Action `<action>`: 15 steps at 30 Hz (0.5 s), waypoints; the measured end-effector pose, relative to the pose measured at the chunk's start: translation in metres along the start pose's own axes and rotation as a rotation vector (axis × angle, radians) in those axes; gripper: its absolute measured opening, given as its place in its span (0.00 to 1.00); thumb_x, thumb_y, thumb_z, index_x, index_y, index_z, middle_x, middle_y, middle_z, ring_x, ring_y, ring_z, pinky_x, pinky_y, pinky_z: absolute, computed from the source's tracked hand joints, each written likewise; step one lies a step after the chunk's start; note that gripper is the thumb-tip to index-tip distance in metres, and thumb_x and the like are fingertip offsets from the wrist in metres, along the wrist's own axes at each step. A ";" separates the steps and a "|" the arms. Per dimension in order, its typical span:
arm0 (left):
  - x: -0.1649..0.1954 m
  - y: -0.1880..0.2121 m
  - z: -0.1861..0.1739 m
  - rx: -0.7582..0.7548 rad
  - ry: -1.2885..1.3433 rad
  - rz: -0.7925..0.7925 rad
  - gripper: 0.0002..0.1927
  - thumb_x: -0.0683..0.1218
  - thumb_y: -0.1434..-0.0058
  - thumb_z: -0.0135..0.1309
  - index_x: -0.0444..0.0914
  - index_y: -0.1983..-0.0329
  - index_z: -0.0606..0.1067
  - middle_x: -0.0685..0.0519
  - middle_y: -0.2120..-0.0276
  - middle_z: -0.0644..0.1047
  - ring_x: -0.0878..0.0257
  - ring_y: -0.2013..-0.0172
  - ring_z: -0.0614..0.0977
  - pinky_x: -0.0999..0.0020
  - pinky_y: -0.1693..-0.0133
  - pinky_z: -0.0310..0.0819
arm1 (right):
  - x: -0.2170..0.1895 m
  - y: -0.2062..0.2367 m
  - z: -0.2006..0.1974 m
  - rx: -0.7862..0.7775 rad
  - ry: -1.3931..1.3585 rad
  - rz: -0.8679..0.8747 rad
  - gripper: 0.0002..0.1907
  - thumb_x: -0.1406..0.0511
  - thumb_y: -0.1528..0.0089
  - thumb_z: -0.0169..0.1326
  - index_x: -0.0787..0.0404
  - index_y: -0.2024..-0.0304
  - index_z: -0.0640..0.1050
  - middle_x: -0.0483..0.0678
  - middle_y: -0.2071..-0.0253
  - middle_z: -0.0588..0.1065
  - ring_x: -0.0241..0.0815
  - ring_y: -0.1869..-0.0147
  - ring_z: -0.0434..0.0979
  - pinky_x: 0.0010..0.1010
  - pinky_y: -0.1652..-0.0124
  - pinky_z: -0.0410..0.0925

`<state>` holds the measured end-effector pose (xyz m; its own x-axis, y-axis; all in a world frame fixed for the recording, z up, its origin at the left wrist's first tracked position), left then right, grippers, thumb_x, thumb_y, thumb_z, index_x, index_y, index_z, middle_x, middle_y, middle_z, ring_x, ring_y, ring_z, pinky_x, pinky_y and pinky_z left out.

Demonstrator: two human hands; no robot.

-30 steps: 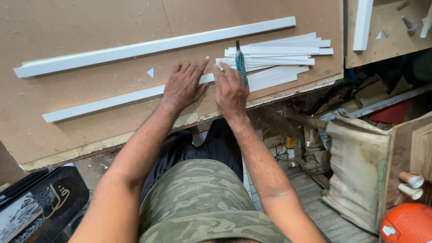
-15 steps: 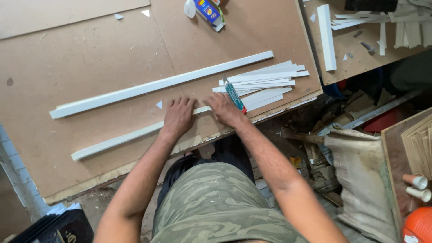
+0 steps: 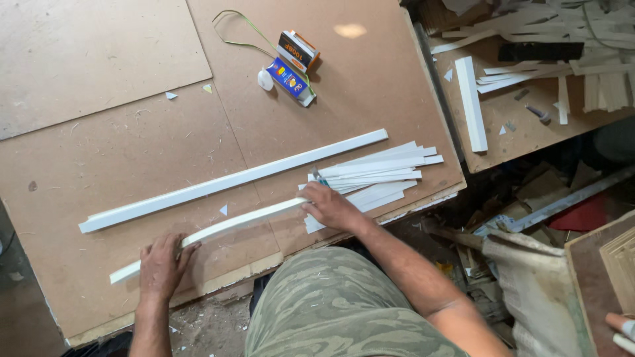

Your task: The person uses a utility knife to cut long white plastic strips into shorter pieces on a workbench. They repeatedly score and snap the strips, then gather and stack the cut pieces on the table.

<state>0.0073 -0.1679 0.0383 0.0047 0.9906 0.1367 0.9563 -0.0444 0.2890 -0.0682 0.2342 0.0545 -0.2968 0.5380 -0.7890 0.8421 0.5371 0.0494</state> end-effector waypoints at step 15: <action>0.214 -0.272 -0.075 0.261 0.305 0.436 0.16 0.54 0.47 0.67 0.47 0.56 0.83 0.58 0.57 0.83 0.58 0.57 0.82 0.62 0.55 0.76 | 0.182 -0.088 -0.233 0.307 -0.169 0.648 0.14 0.63 0.37 0.59 0.61 0.50 0.81 0.45 0.64 0.78 0.34 0.61 0.76 0.28 0.60 0.71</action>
<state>-0.2737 0.0467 0.0603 0.3657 0.8046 0.4678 0.9256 -0.3670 -0.0923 -0.3015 0.4360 0.0497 0.3557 0.5648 -0.7447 0.9205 -0.0738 0.3837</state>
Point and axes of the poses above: each hand's wrist, its own y-axis away from the middle knuckle, its own z-axis out of the palm, x = y × z, the point moved 5 cm from there along -y, towards the middle knuckle
